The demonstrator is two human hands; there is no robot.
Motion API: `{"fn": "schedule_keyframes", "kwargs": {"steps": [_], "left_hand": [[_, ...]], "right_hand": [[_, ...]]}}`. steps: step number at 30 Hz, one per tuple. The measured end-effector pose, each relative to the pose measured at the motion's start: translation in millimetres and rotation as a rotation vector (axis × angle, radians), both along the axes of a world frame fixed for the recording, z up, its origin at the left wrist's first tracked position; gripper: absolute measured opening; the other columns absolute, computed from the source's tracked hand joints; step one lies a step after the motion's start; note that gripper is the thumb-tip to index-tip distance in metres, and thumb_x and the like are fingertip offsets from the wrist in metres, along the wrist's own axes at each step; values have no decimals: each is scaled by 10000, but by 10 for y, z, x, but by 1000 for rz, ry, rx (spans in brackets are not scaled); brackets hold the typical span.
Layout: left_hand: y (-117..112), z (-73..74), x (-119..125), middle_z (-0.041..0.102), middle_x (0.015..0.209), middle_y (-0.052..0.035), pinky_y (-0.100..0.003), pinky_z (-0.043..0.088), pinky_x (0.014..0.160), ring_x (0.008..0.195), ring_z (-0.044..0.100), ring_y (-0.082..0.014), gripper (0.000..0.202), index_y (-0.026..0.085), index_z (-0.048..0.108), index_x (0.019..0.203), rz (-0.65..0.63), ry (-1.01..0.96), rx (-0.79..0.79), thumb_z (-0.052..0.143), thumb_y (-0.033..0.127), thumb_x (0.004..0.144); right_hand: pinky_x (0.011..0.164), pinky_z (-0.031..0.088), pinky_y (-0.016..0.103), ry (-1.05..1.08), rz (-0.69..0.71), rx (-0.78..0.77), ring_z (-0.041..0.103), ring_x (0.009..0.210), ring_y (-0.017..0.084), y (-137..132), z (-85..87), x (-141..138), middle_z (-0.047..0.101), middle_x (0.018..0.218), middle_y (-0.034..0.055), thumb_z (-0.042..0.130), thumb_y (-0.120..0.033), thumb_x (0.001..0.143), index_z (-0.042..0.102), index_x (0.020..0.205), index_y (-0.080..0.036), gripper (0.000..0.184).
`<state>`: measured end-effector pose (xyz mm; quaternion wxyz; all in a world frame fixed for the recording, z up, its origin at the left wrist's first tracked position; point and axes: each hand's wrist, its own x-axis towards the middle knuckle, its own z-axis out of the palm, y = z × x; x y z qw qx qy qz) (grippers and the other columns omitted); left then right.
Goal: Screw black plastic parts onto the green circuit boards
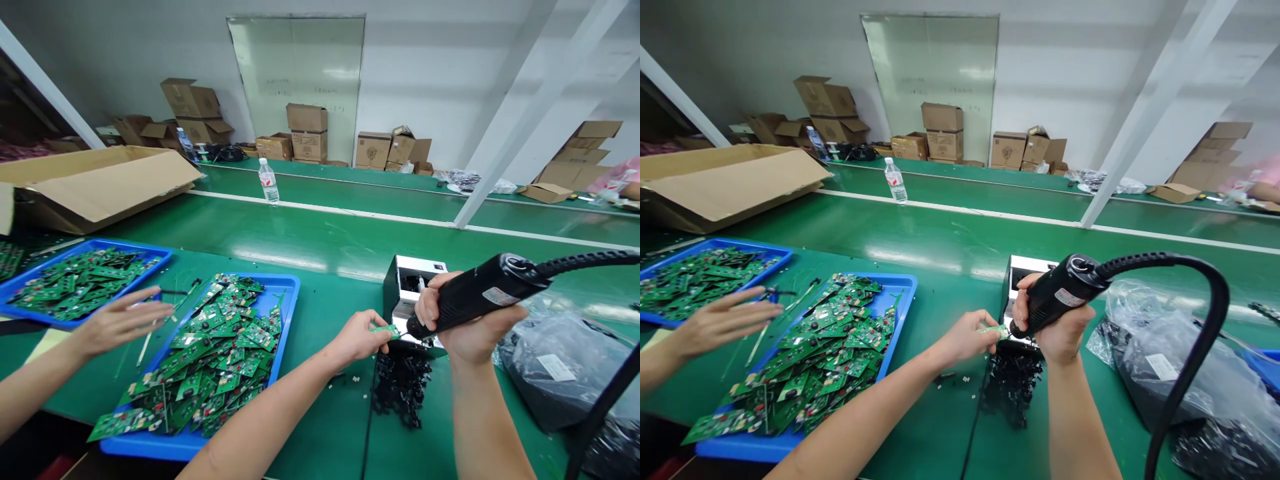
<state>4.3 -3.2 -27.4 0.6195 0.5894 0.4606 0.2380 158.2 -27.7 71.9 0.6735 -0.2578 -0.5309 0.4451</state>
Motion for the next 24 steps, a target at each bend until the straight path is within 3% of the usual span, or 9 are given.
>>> {"fn": "schedule_keyframes", "kwargs": {"steps": [13, 24], "left_hand": [[-27, 102, -9, 645, 610, -9, -207, 324, 492, 483, 445, -88, 239, 162, 535, 879, 1, 10, -8, 643, 337, 758], [-3, 40, 0, 653, 614, -6, -217, 341, 519, 502, 462, -97, 227, 158, 549, 893, 5, 46, 53, 628, 317, 751]], "right_hand": [[347, 347, 245, -26, 73, -12, 437, 336, 120, 1, -29, -49, 535, 475, -21, 496, -921, 586, 656, 849, -202, 782], [349, 326, 234, -22, 73, -12, 441, 342, 112, -1, -132, -103, 542, 493, -19, 573, -885, 568, 643, 820, -189, 744]]}}
